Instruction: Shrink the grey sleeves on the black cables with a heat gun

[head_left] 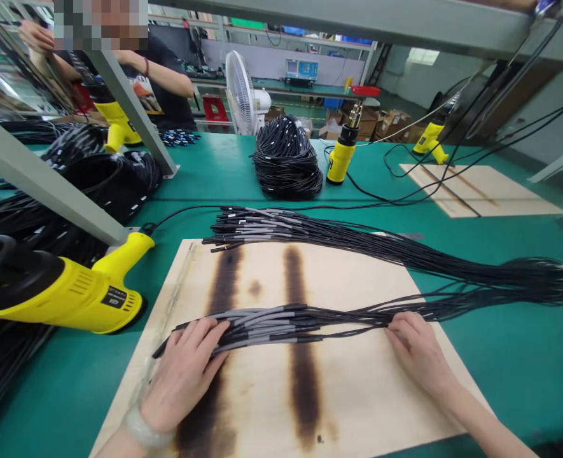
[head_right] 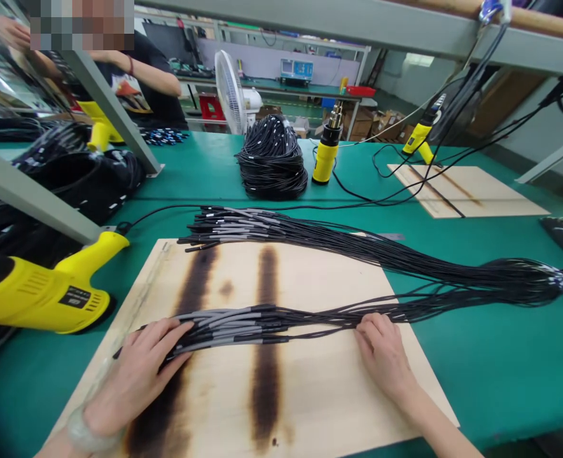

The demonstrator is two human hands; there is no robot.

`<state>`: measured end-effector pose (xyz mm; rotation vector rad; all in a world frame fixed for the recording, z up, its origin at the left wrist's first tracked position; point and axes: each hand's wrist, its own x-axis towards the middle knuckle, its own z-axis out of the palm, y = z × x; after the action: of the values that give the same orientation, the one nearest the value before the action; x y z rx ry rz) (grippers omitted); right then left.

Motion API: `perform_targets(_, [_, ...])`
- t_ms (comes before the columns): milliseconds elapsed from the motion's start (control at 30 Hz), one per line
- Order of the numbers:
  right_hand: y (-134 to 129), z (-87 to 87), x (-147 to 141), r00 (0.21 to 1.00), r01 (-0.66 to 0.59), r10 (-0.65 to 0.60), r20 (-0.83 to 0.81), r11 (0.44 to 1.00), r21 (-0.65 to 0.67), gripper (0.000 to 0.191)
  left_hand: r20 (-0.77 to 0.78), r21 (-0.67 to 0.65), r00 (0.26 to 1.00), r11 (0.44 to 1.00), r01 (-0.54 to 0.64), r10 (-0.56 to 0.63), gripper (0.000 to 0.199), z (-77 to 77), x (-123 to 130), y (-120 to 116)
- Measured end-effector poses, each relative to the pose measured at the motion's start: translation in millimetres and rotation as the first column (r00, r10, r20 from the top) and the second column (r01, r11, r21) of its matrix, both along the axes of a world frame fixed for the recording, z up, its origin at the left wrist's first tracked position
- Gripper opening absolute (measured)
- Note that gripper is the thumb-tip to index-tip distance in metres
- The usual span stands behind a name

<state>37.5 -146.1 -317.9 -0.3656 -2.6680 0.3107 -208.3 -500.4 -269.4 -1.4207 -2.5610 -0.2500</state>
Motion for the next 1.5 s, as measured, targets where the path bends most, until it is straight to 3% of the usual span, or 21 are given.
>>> perform_targets(200, [-4, 7.6, 4, 0.998, 0.0, 0.001, 0.069, 1.0, -0.012, 0.015, 0.105, -0.011, 0.994, 1.0, 0.014, -0.012, 0.013, 6.5, 1, 5])
perform_targets(367, [-6, 13.2, 6, 0.991, -0.094, 0.099, 0.094, 0.994, -0.059, 0.008, 0.177, -0.094, 0.984, 0.995, 0.023, -0.006, 0.012, 11.7, 4, 1])
perform_targets(500, [-16, 15.4, 6, 0.969, -0.178, 0.199, 0.144, 0.972, -0.151, 0.006, 0.119, -0.063, 0.992, 0.997, 0.041, -0.033, 0.015, 12.0, 2, -4])
perform_targets(633, [-43, 23.0, -1, 0.93, -0.277, 0.317, 0.187, 0.937, -0.212, 0.021, 0.055, -0.034, 0.997, 0.998, 0.056, -0.054, 0.026, 15.2, 2, -4])
perform_targets(867, [-107, 31.6, -24, 0.89, -0.356, 0.429, 0.155, 0.866, -0.351, 0.023, 0.042, -0.049, 0.995, 0.995, 0.088, -0.086, 0.018, 25.0, 29, -2])
perform_targets(1067, [-122, 22.0, -38, 0.912, -0.353, 0.395, 0.107, 0.892, -0.282, 0.019, 0.008, -0.106, 0.998, 0.992, 0.071, -0.07, 0.023, 17.1, 34, -17])
perform_targets(1233, [-119, 25.9, -40, 0.91, -0.35, 0.394, 0.133, 0.899, -0.264, 0.018, -0.035, -0.13, 0.999, 0.991, 0.026, -0.03, 0.021, 14.6, 30, -12])
perform_targets(1367, [-120, 30.7, -30, 0.89, -0.41, 0.445, 0.099, 0.876, -0.253, 0.021, 0.046, -0.241, 0.999, 0.97, 0.013, -0.002, 0.022, 23.5, 36, -8])
perform_targets(1500, [-113, 29.8, -21, 0.865, -0.492, 0.5, 0.027, 0.859, -0.145, 0.023, 0.168, -0.323, 0.986, 0.945, 0.051, 0.004, 0.019, 28.6, 43, -15])
